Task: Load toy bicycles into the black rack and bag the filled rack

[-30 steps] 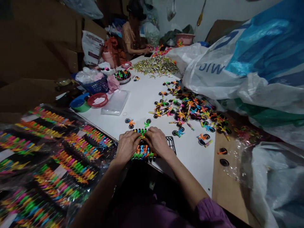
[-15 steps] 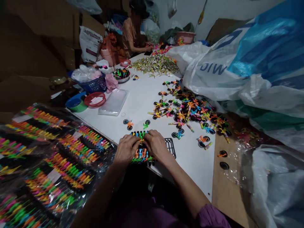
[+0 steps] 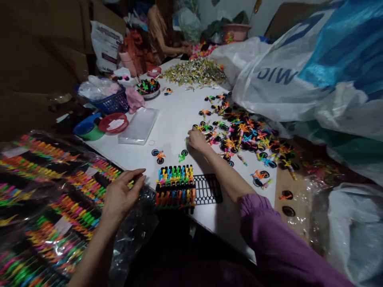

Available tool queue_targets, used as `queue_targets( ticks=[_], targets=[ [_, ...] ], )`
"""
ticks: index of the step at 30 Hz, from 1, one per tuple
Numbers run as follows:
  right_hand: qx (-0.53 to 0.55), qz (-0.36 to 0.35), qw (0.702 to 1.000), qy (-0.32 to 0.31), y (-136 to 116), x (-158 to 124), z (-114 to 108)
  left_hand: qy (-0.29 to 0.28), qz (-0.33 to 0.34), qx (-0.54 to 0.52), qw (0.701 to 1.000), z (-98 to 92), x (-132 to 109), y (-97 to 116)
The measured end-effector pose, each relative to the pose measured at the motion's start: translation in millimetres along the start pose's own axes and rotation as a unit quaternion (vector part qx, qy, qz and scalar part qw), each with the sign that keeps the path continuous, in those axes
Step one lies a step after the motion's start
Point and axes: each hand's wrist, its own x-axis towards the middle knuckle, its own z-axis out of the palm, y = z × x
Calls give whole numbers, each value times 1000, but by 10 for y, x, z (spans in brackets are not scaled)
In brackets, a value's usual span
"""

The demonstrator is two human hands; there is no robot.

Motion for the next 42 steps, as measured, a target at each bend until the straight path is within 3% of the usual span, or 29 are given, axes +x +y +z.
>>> queue_targets(
  ticks=[3,6,10,12,14,17,20,23,26,28,31,34,36,39,42],
  targets=[
    [-33,-1,998,-50,-143,172,90,-13,-33,25,999,-84,-67,-64],
    [-29,-25,998,-46,-131,66,-7,-6,-18,17,1000,-111,-94,2],
    [66,-54,992,95,81,-465,-191,-13,73,-15,997,31,-82,296],
    [151,-24,975,163,215,-828,-193,-21,151,-13,988,180,-80,466],
    [220,20,958,182,331,-1182,-124,-30,209,15,977,347,-79,602],
    [255,77,949,166,425,-1587,1,-56,222,59,972,553,-66,698],
    [251,73,947,186,359,-1804,-14,-53,220,49,973,649,-51,693],
    [298,7,936,190,115,-1901,-125,-45,223,22,974,660,-55,662],
    [355,-51,924,134,-166,-1950,-137,-48,224,4,973,656,-66,651],
    [373,-48,921,107,-259,-1974,-72,-51,225,0,973,670,-70,655],
    [369,-3,923,106,-166,-1993,11,-56,227,-4,972,697,-67,665],
    [303,57,944,114,98,-1981,-57,-53,217,-28,974,629,-46,638],
    [224,98,965,98,242,-1941,-166,-39,191,-53,979,488,-13,554],
    [91,120,988,44,296,-1818,-271,-1,115,-58,992,173,37,292],
    [1,131,991,7,225,-1668,-218,22,18,-34,999,-108,10,-20]
  ],
)
